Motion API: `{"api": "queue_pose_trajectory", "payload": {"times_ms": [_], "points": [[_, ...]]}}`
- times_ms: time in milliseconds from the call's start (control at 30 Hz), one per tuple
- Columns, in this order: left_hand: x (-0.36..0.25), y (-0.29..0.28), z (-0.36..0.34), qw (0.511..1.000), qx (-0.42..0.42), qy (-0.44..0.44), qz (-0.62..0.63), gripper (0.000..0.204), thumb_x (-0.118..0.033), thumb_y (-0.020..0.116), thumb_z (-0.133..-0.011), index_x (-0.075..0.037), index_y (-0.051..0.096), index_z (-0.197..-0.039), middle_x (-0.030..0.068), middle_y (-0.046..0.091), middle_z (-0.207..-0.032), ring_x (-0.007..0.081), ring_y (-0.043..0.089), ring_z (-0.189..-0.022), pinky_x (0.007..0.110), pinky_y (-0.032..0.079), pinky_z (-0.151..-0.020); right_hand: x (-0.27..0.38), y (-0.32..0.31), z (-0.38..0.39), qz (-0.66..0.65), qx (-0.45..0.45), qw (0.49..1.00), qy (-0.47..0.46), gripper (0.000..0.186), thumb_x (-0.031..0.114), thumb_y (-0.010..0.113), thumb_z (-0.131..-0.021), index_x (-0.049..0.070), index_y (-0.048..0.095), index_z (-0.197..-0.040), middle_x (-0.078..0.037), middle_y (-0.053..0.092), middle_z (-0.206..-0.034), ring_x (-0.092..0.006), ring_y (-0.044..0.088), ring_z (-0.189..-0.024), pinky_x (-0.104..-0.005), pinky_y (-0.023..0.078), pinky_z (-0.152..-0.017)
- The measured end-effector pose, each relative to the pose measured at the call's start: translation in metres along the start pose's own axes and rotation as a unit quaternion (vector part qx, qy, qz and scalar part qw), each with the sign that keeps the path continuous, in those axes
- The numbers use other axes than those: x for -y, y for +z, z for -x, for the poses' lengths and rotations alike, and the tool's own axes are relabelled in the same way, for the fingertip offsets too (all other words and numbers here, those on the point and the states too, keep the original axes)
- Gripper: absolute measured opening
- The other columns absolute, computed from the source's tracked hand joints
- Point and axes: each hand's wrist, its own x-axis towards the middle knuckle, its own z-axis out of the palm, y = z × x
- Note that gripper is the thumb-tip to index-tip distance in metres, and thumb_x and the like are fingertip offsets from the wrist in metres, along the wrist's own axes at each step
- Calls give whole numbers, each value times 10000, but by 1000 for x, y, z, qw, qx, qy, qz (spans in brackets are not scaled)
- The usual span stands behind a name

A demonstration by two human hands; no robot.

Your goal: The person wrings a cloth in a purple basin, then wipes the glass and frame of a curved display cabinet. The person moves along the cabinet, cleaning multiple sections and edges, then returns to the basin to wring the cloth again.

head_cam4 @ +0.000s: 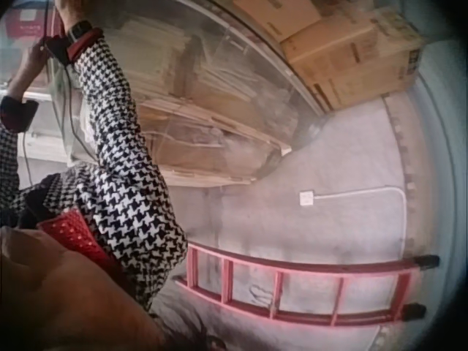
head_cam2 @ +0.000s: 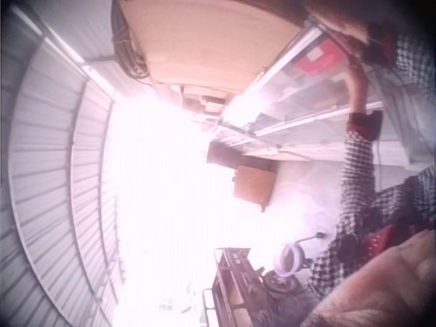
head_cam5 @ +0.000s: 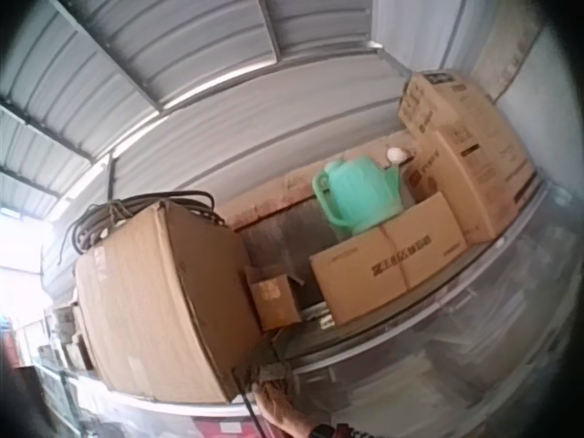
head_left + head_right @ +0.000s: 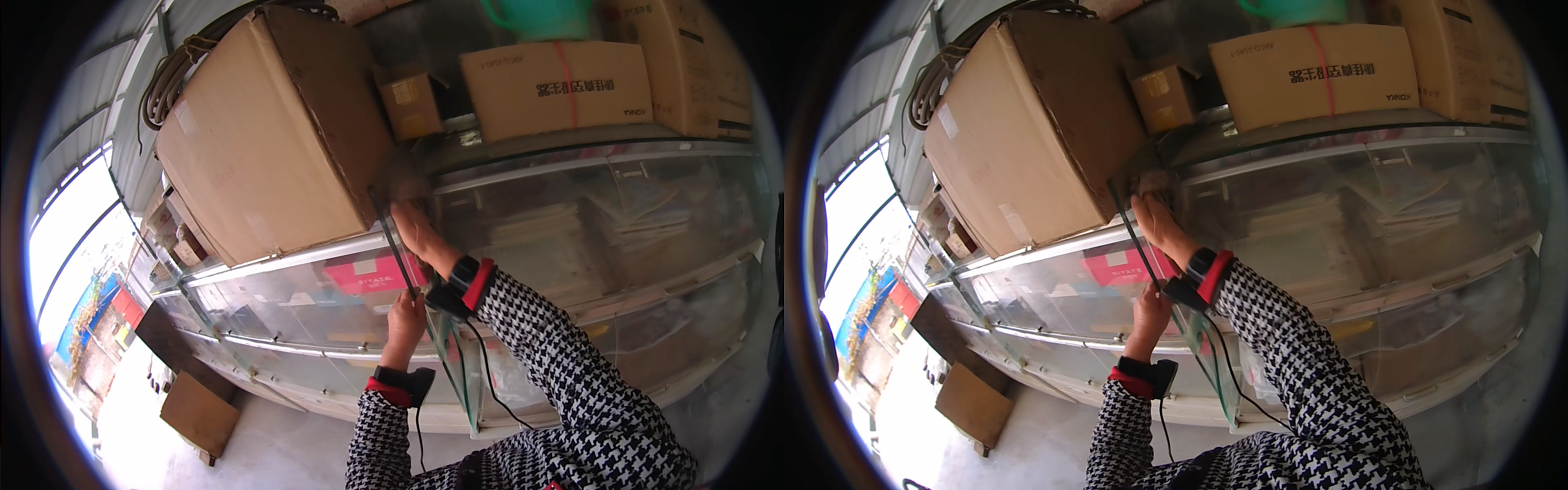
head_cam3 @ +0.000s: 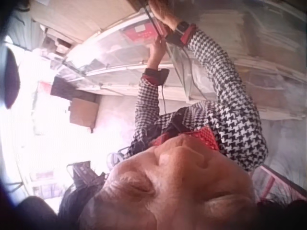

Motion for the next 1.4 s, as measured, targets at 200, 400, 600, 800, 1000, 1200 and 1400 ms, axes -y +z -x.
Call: {"api": "queue_pose_trajectory", "payload": {"times_ms": [200, 400, 600, 800, 1000, 1200, 1400], "points": [[-14, -5, -9, 998, -19, -32, -48, 270, -178, 570, -784, -30, 518, -1004, 191, 551, -976, 370, 532, -898, 449, 416, -759, 41, -47, 14, -214, 55, 973, 72, 184, 179, 482, -876, -1, 520, -863, -155, 522, -732, -318, 521, -661, -364, 419, -609], [-16, 17, -27, 981, -174, -22, -88, 542, -192, 599, -760, -8, 372, -1217, 217, 389, -1214, 416, 378, -1082, 475, 307, -921, 26, -39, -65, 19, 82, 989, -124, 173, 130, 413, -893, 26, 535, -958, -178, 566, -838, -320, 569, -740, -359, 447, -640], [-15, 28, -29, 973, -200, -11, -110, 530, -181, 584, -772, -33, 373, -1235, 217, 385, -1228, 434, 407, -1045, 488, 316, -895, -3, -21, -81, 81, 27, 996, -11, 383, 316, 362, -887, -5, 565, -939, -227, 577, -952, -410, 536, -877, -459, 435, -744], [-8, 29, -28, 978, -190, -22, -85, 514, -169, 580, -774, -44, 385, -1232, 205, 371, -1241, 427, 399, -1045, 493, 315, -896, 22, -71, -90, -45, -11, 994, 104, 368, 304, 428, -903, -25, 567, -815, -150, 590, -736, -256, 556, -683, -345, 425, -621], [-7, 29, -29, 976, -197, -10, -92, 509, -169, 575, -777, -50, 385, -1234, 198, 366, -1245, 422, 411, -1021, 487, 325, -876, 22, -108, -71, 201, 134, 970, 33, 399, 321, 406, -905, -21, 570, -781, -195, 595, -738, -308, 583, -724, -385, 438, -682], [-9, 28, -29, 976, -194, -11, -94, 499, -172, 563, -785, -40, 383, -1231, 213, 364, -1241, 424, 411, -1016, 489, 324, -870, -10, -73, 12, 289, 191, 937, -34, 333, 286, 414, -877, 13, 515, -1040, -196, 545, -1071, -375, 503, -1004, -414, 390, -873], [-10, 27, -30, 974, -202, 9, -99, 476, -180, 548, -803, -13, 386, -1218, 214, 382, -1228, 430, 411, -1016, 487, 328, -865, -2, -77, 39, 235, 187, 954, -26, 379, 303, 386, -891, -4, 522, -1065, -221, 501, -1139, -342, 440, -1104, -397, 321, -943]]}}
